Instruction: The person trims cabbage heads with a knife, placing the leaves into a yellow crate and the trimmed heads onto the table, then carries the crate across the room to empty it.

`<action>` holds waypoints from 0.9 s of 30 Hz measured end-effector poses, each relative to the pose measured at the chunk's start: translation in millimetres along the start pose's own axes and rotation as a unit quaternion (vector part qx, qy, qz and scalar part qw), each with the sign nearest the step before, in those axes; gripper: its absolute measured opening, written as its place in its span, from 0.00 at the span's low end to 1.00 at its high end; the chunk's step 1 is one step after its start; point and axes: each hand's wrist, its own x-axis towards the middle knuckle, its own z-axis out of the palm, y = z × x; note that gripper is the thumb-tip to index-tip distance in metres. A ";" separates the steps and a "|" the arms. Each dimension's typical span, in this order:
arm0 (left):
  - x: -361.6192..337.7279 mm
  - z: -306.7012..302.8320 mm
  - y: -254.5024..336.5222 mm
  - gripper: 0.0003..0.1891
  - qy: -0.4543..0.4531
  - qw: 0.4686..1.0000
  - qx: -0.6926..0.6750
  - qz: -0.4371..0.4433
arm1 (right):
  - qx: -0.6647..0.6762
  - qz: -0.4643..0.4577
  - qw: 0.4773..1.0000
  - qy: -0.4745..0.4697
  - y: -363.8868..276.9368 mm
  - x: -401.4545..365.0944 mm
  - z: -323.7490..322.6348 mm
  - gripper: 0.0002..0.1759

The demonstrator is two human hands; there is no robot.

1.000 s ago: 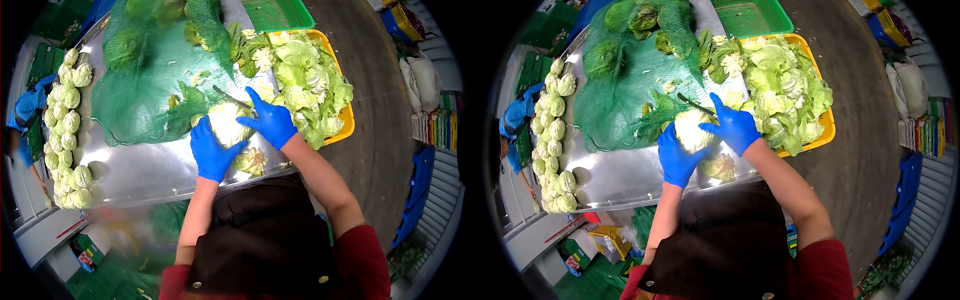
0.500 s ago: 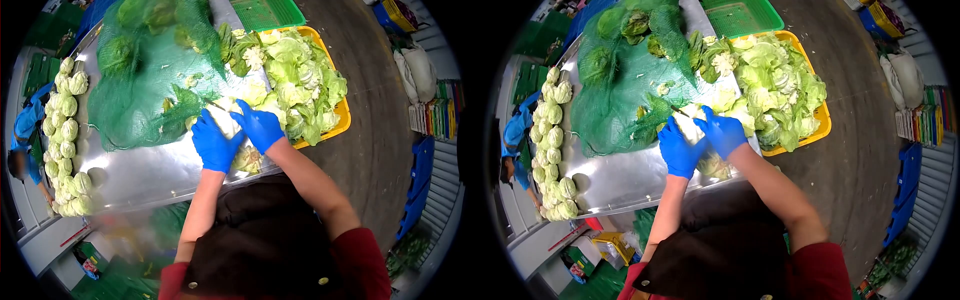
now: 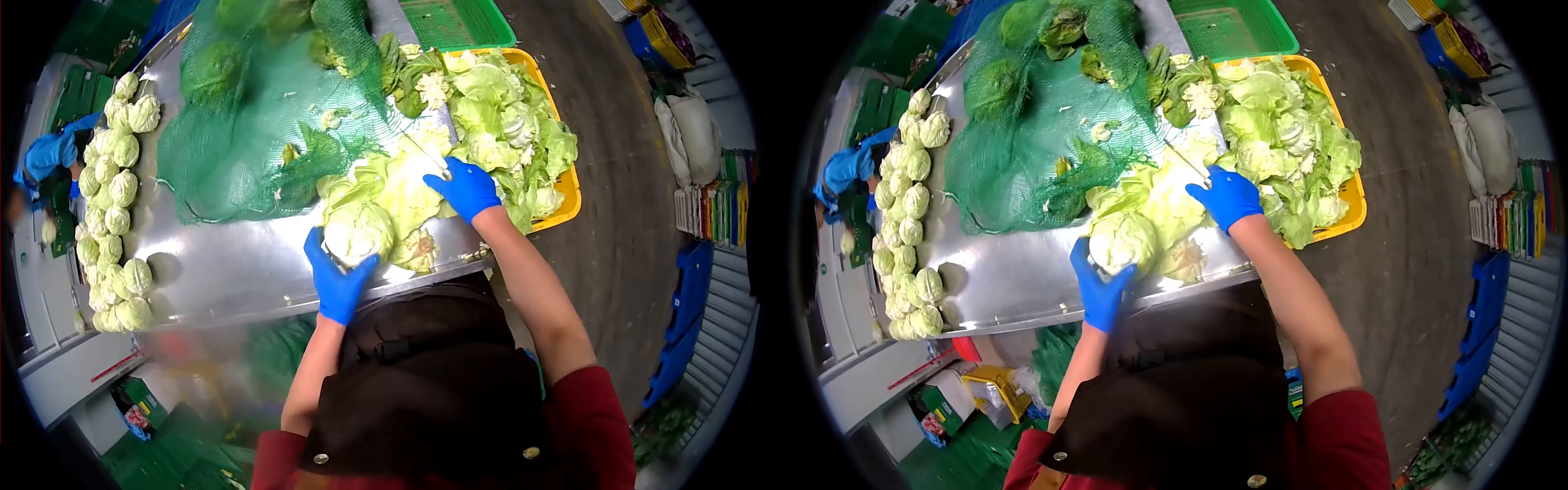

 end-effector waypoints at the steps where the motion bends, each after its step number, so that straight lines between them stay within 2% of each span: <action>1: 9.1 4.9 7.1 0.50 0.018 0.998 -0.018 -0.053 | -0.026 -0.026 0.999 0.035 -9.3 -6.3 -5.2 0.31; 2: 20.5 12.2 13.9 0.48 0.037 0.993 -0.036 -0.105 | 0.033 -0.066 0.996 0.045 -22.1 -11.4 -14.6 0.32; 4: 28.7 26.6 1.4 0.46 0.058 0.992 0.102 -0.041 | 0.153 -0.145 0.975 0.063 -62.1 -20.0 -36.0 0.36; 6: 24.9 27.0 -3.9 0.45 0.041 0.997 0.060 -0.026 | 0.186 -0.168 0.966 -0.069 -80.6 -29.0 -30.1 0.39; 7: 23.3 26.6 -2.5 0.46 0.037 0.998 0.046 -0.022 | 0.218 -0.227 0.948 -0.054 -86.7 -31.7 -10.3 0.42; 8: 21.9 26.0 -0.3 0.46 0.032 0.999 0.031 -0.017 | 0.168 -0.243 0.954 -0.050 -93.4 -36.2 2.5 0.32; 10: 18.2 20.9 11.7 0.47 0.002 0.998 0.068 0.003 | 0.125 -0.298 0.941 -0.101 -102.1 -26.2 22.7 0.21; 12: 15.1 17.2 19.7 0.46 -0.009 0.997 0.080 0.015 | 0.157 -0.234 0.959 -0.037 -99.8 1.6 29.9 0.14; 13: 11.4 12.1 24.2 0.47 -0.019 0.996 0.069 0.049 | 0.127 -0.162 0.978 -0.027 -99.9 13.7 24.2 0.13; 14: 5.5 6.9 22.3 0.47 -0.021 0.998 0.043 0.029 | 0.126 -0.175 0.976 0.002 -80.5 30.0 36.9 0.14; 16: -8.0 -5.5 9.9 0.46 -0.026 1.000 -0.011 -0.010 | 0.056 -0.111 0.991 -0.052 -67.4 26.5 11.9 0.15; 17: -15.4 -16.6 -11.7 0.45 -0.033 0.998 0.044 0.003 | 0.076 -0.128 0.989 -0.015 -59.2 17.6 12.4 0.15; 18: -18.9 -21.5 -20.0 0.44 -0.027 0.999 0.012 -0.015 | 0.096 -0.145 0.985 0.022 -54.6 3.9 15.5 0.18; 19: -18.8 -20.2 -14.9 0.43 -0.028 0.999 -0.009 -0.032 | 0.146 -0.136 0.980 0.006 -64.8 -11.4 9.7 0.27; 20: -18.1 -19.3 -9.6 0.43 -0.028 0.998 -0.030 -0.050 | 0.180 -0.190 0.964 0.037 -73.4 -22.5 13.7 0.32; 22: -9.5 -18.8 -9.8 0.42 -0.018 0.994 -0.059 -0.087 | 0.213 -0.241 0.946 0.032 -83.2 -35.7 40.2 0.31; 23: -4.8 -18.2 -10.2 0.42 -0.014 0.992 -0.075 -0.103 | 0.254 -0.203 0.944 -0.061 -85.7 -39.3 47.6 0.30; 24: -2.6 -22.3 -12.1 0.39 -0.009 0.981 -0.145 -0.125 | 0.264 -0.211 0.939 -0.061 -79.3 -37.7 63.5 0.29; 26: 7.0 -40.3 -23.8 0.33 -0.001 0.945 -0.283 -0.162 | 0.185 -0.203 0.962 -0.009 -46.7 -23.9 84.5 0.29; 27: 4.4 -47.1 -47.0 0.28 0.001 0.903 -0.379 -0.201 | 0.242 -0.185 0.953 -0.006 -35.3 -13.2 85.7 0.29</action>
